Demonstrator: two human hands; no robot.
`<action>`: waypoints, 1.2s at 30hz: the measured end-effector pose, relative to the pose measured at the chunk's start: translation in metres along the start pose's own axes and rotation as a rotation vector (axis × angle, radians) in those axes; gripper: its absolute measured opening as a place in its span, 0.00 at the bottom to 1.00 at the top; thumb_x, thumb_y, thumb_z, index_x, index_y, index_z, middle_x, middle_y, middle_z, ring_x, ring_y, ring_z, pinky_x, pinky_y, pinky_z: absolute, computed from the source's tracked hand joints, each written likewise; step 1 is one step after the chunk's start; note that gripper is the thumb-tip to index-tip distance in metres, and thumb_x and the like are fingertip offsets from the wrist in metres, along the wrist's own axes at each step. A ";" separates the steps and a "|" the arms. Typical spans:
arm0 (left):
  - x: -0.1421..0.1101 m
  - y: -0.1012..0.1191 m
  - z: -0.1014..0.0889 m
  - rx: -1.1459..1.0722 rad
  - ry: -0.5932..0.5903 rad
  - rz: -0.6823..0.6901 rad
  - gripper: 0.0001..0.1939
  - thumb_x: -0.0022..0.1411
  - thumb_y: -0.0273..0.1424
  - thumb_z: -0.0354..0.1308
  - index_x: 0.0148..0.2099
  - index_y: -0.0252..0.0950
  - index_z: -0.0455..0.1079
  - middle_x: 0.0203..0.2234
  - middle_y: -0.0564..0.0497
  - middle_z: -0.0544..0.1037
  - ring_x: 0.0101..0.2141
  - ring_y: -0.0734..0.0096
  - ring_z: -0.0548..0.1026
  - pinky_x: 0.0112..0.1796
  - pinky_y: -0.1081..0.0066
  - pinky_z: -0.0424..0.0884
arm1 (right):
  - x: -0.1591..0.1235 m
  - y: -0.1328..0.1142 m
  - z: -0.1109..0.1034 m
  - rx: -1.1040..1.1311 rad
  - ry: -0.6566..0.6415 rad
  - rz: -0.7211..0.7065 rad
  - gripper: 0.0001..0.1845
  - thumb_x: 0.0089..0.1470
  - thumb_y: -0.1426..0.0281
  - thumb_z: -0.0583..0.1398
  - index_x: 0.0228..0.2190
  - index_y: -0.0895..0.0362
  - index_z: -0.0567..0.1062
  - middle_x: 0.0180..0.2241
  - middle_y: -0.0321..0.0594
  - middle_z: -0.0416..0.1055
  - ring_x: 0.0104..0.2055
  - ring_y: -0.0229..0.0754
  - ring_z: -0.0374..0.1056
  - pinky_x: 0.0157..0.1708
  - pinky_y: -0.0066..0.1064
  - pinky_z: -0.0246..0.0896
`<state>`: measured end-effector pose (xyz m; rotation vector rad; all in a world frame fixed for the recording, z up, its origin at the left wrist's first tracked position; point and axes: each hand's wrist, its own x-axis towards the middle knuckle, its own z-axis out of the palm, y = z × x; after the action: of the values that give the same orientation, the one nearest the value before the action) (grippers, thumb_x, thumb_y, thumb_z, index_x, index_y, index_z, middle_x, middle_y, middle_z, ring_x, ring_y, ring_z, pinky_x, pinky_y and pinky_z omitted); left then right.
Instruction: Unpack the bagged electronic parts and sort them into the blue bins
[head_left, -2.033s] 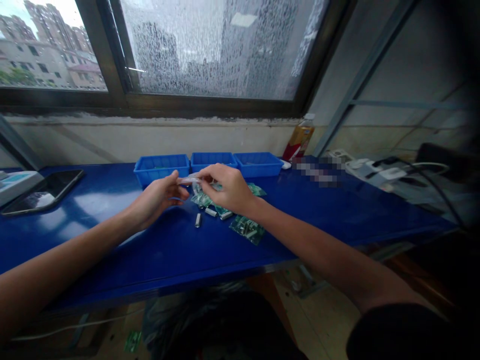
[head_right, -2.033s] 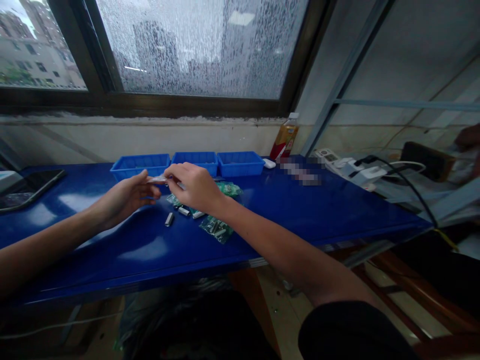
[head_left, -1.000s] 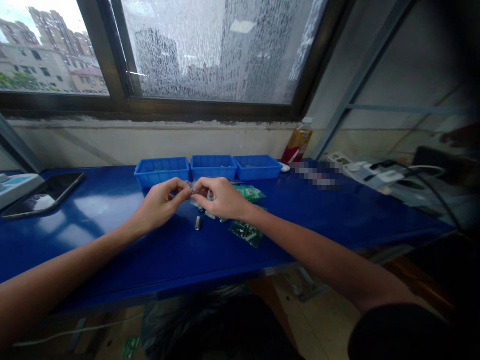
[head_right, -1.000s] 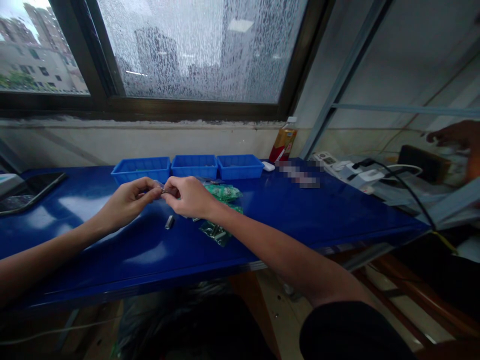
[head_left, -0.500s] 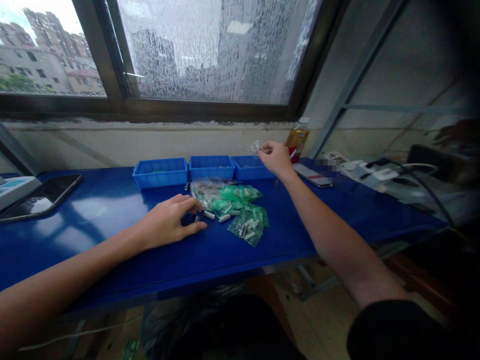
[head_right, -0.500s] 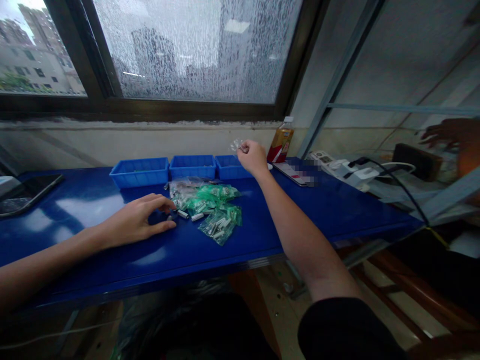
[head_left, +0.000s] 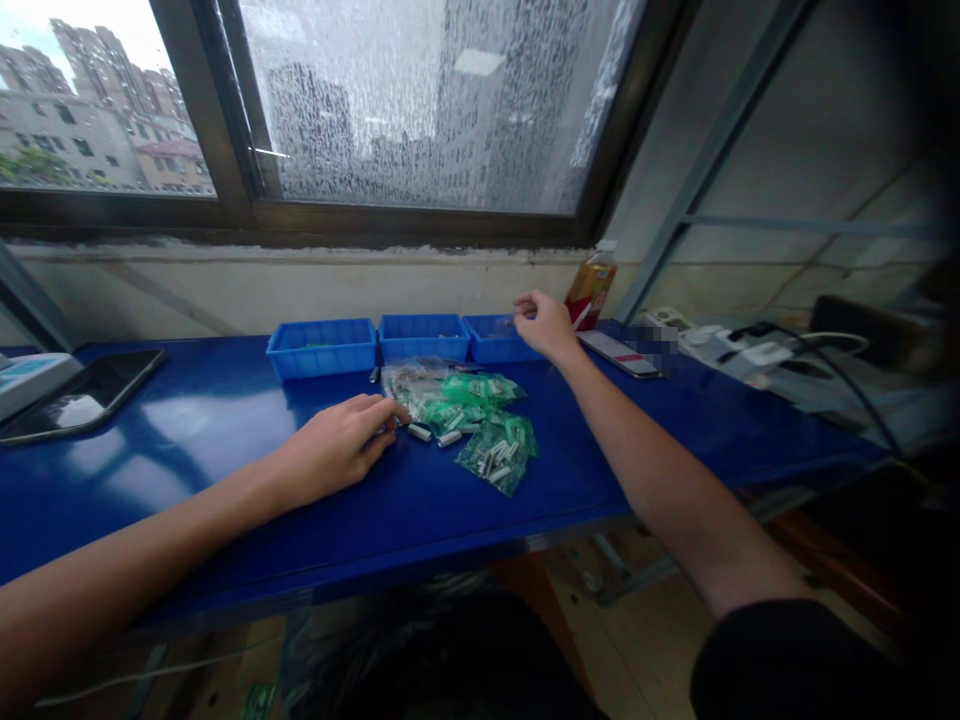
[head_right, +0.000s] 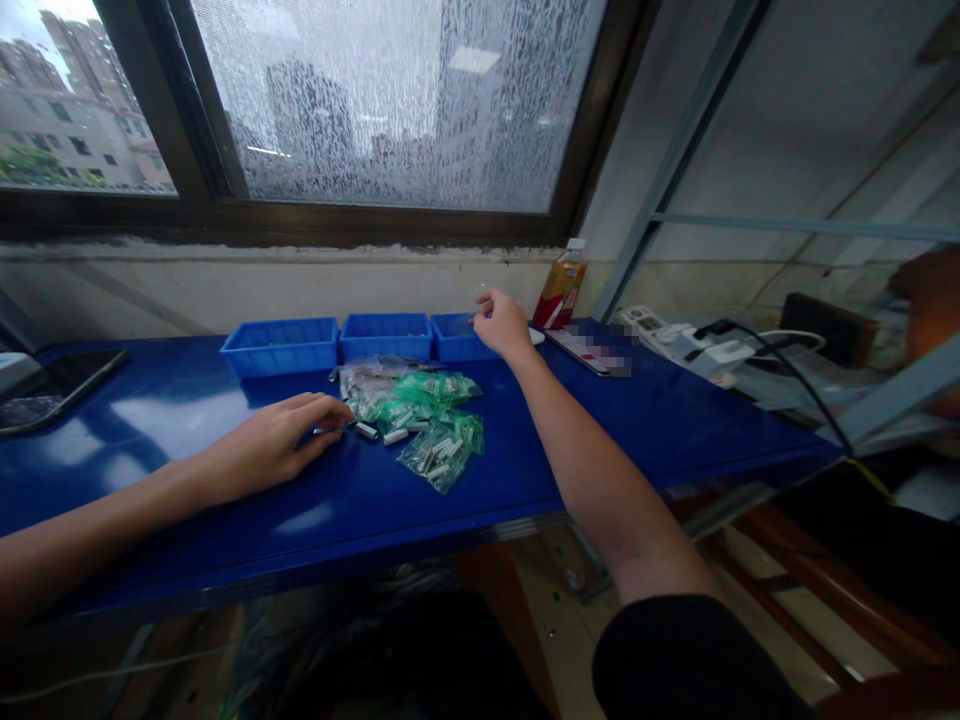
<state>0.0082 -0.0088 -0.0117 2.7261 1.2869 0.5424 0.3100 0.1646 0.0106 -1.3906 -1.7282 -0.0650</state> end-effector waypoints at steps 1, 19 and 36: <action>0.000 0.000 0.000 -0.013 0.035 -0.004 0.11 0.63 0.29 0.46 0.47 0.37 0.63 0.39 0.48 0.73 0.40 0.65 0.72 0.41 0.65 0.69 | 0.000 0.000 0.000 -0.009 0.009 -0.004 0.15 0.39 0.76 0.54 0.33 0.60 0.73 0.31 0.44 0.74 0.33 0.44 0.69 0.37 0.35 0.63; 0.007 0.000 -0.003 -0.648 0.501 -0.097 0.23 0.58 0.27 0.54 0.53 0.40 0.51 0.38 0.52 0.63 0.29 0.79 0.72 0.32 0.72 0.72 | -0.094 -0.140 0.004 0.260 -0.344 -0.903 0.11 0.52 0.70 0.56 0.38 0.60 0.69 0.33 0.42 0.69 0.37 0.41 0.61 0.39 0.33 0.55; 0.011 -0.002 -0.003 -0.854 0.464 -0.129 0.28 0.54 0.28 0.59 0.54 0.41 0.49 0.28 0.58 0.66 0.30 0.77 0.71 0.36 0.69 0.71 | -0.093 -0.140 0.007 0.199 -0.404 -0.903 0.04 0.55 0.71 0.54 0.31 0.58 0.67 0.29 0.40 0.65 0.33 0.40 0.57 0.35 0.32 0.53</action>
<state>0.0125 0.0006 -0.0061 1.8513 0.9517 1.3795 0.1900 0.0459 0.0104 -0.4043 -2.5041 -0.1071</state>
